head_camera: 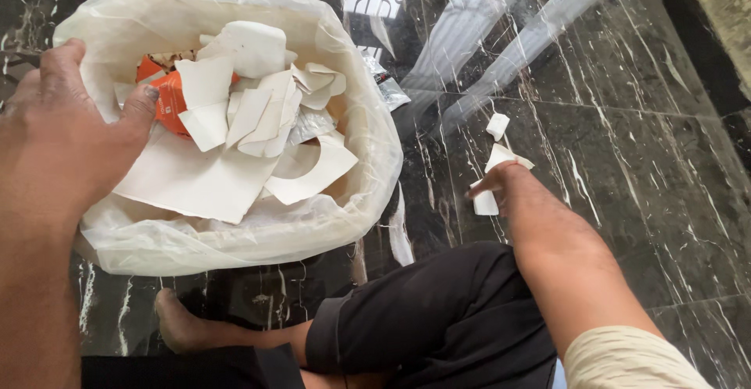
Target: The person sits on the floor and packs various pieces of waste, including white foam and orange packaging, into a white plastic bag placed inside a bucket. The person repeatedly picks up items from the floor and places them into the bag, then removes the bag to tie it and replace it with a new one.
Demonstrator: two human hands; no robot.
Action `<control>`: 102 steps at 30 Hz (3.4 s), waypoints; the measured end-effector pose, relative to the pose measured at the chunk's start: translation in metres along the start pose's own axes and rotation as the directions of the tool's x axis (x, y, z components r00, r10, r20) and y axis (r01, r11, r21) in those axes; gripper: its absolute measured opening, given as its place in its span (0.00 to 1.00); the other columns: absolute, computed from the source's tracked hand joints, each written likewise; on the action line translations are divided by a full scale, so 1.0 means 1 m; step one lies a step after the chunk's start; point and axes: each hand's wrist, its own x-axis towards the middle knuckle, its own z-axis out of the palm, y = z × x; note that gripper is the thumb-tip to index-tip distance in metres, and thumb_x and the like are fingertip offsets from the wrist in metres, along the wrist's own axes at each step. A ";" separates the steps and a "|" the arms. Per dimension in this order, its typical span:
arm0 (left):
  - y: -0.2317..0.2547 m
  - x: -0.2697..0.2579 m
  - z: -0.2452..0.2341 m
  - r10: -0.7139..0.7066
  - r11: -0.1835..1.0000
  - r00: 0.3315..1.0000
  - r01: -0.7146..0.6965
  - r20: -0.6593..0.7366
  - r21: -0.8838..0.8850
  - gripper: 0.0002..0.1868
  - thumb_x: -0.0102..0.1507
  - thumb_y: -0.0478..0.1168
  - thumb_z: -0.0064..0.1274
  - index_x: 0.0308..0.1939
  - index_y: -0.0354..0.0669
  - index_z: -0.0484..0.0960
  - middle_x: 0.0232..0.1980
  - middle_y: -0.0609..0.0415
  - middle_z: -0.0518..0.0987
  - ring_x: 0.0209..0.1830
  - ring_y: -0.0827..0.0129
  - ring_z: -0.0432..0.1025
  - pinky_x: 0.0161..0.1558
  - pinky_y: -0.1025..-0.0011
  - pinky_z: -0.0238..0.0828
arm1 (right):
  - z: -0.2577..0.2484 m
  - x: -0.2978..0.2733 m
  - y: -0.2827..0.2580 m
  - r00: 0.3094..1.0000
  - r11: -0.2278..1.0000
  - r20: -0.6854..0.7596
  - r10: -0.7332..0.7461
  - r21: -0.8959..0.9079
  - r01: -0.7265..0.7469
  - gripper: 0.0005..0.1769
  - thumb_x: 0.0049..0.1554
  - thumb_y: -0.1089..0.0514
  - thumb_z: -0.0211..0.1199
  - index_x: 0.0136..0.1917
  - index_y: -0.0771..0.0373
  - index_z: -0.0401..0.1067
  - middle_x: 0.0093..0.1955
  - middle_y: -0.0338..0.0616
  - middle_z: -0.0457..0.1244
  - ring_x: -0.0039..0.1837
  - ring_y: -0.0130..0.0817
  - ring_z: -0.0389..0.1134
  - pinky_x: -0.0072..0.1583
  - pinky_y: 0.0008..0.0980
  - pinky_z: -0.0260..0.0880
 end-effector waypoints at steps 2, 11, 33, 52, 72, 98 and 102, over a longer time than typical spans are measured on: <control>-0.002 0.001 0.002 0.022 1.000 1.000 -0.023 -0.013 -0.021 0.42 0.68 0.59 0.58 0.77 0.36 0.63 0.66 0.28 0.72 0.61 0.36 0.71 0.58 0.48 0.68 | -0.003 0.003 -0.002 0.996 0.998 -0.079 -0.051 -0.033 0.048 0.51 0.52 0.28 0.70 0.72 0.71 0.70 0.69 0.61 0.68 0.65 0.48 0.74 0.64 0.43 0.73; -0.023 0.005 0.030 0.131 0.988 0.985 -0.140 -0.115 -0.069 0.38 0.71 0.51 0.60 0.75 0.28 0.62 0.66 0.26 0.71 0.65 0.38 0.70 0.62 0.50 0.68 | -0.042 0.042 0.026 0.573 0.718 -0.778 0.257 0.551 0.426 0.43 0.51 0.33 0.70 0.65 0.69 0.74 0.71 0.61 0.63 0.68 0.50 0.67 0.68 0.40 0.67; -0.001 0.002 0.003 -0.012 1.000 1.000 0.012 0.016 -0.002 0.42 0.67 0.57 0.56 0.77 0.36 0.62 0.69 0.29 0.70 0.64 0.36 0.69 0.60 0.46 0.66 | -0.019 0.067 0.013 0.684 0.933 -0.664 -0.302 -0.058 0.356 0.43 0.42 0.29 0.74 0.61 0.59 0.80 0.63 0.51 0.71 0.65 0.43 0.71 0.67 0.36 0.69; 0.005 0.002 -0.011 -0.003 0.997 0.998 0.008 0.067 -0.075 0.43 0.67 0.61 0.48 0.76 0.36 0.57 0.67 0.31 0.70 0.62 0.40 0.71 0.61 0.50 0.67 | 0.000 0.008 -0.003 0.655 0.936 -0.684 -0.320 -0.335 0.107 0.32 0.47 0.35 0.73 0.60 0.53 0.82 0.62 0.44 0.71 0.64 0.42 0.73 0.65 0.37 0.73; 0.008 0.002 -0.016 -0.022 0.997 0.996 0.028 0.091 -0.066 0.44 0.66 0.61 0.48 0.76 0.35 0.56 0.68 0.30 0.69 0.62 0.40 0.71 0.62 0.50 0.66 | -0.021 -0.012 -0.021 0.554 0.949 -0.795 -0.247 -0.081 0.306 0.31 0.49 0.43 0.77 0.57 0.67 0.79 0.57 0.57 0.71 0.58 0.47 0.74 0.60 0.41 0.74; 0.003 0.002 -0.015 -0.010 0.979 0.998 0.023 0.065 -0.200 0.42 0.71 0.66 0.25 0.74 0.35 0.62 0.74 0.33 0.63 0.70 0.38 0.62 0.68 0.50 0.57 | 0.107 -0.452 -0.142 -0.411 -0.104 -0.175 -0.895 -0.813 0.573 0.46 0.65 0.47 0.59 0.79 0.81 0.42 0.83 0.69 0.40 0.84 0.58 0.40 0.79 0.55 0.40; 0.002 0.003 -0.013 -0.006 0.982 0.997 0.020 0.071 -0.189 0.41 0.72 0.66 0.26 0.74 0.34 0.62 0.73 0.32 0.64 0.72 0.39 0.61 0.69 0.50 0.56 | 0.100 -0.448 -0.129 -0.332 -0.152 -0.234 -0.914 -0.560 0.814 0.36 0.65 0.49 0.55 0.79 0.70 0.54 0.81 0.61 0.52 0.71 0.50 0.62 0.67 0.46 0.64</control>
